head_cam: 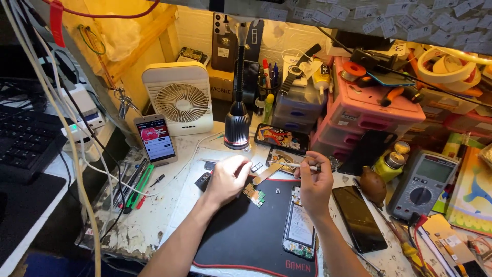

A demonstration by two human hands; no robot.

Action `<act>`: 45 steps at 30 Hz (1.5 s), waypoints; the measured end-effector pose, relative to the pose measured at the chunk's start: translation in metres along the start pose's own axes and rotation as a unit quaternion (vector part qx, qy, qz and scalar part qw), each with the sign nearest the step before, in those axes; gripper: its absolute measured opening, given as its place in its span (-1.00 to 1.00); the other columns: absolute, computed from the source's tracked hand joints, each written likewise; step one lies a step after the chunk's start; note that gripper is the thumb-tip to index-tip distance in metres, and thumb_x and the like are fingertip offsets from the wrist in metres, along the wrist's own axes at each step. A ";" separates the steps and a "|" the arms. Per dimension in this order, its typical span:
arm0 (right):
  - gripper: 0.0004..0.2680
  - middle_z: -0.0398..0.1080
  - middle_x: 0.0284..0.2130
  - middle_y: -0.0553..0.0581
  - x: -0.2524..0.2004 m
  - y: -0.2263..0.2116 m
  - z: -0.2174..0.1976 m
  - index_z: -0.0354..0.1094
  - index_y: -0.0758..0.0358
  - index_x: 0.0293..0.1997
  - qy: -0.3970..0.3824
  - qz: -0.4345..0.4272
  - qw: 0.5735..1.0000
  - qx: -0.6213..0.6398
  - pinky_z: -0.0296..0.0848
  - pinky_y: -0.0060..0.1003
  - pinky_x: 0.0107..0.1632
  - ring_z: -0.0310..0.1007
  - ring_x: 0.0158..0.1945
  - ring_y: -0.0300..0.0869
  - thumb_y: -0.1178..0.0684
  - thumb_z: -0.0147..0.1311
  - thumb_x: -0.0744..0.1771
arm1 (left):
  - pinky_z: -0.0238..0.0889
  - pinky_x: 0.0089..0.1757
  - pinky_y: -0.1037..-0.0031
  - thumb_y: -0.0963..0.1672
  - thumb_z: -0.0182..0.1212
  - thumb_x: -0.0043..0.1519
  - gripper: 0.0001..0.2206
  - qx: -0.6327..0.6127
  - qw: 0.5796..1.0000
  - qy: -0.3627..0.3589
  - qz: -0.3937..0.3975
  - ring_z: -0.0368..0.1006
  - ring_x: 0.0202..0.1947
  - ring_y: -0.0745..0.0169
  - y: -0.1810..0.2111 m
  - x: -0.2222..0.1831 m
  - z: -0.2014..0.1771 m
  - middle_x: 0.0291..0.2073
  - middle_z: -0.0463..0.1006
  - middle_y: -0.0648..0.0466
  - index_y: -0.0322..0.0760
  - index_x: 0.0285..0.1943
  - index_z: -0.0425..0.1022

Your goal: Securing and connecting internal components of a mobile phone, specifically the motherboard and ribbon cables.

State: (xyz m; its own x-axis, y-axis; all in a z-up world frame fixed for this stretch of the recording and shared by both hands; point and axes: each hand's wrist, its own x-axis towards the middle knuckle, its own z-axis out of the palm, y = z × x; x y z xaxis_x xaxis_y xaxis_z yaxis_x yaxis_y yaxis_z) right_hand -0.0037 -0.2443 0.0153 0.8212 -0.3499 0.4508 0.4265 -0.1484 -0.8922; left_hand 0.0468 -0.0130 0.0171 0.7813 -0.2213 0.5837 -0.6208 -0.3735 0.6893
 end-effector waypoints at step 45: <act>-0.87 0.46 -0.59 0.20 0.003 -0.029 -0.005 0.44 0.44 -0.04 -0.109 0.006 0.994 0.008 0.54 -0.37 -0.47 0.54 -0.59 -0.20 0.18 0.14 0.37 | 0.40 -0.50 0.51 -0.18 0.24 0.25 -0.92 -0.051 0.992 -0.031 0.109 0.49 -0.51 0.20 0.011 -0.006 0.009 -0.49 0.61 0.01 -0.19 -0.20 0.64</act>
State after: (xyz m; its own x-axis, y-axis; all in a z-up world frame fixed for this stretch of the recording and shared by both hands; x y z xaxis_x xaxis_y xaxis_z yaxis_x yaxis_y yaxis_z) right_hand -0.0151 -0.2455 0.0427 0.8883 -0.1435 0.4362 0.4200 -0.1305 -0.8981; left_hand 0.0358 -0.0238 0.0172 0.6280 -0.3424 0.6989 -0.7766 -0.2178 0.5911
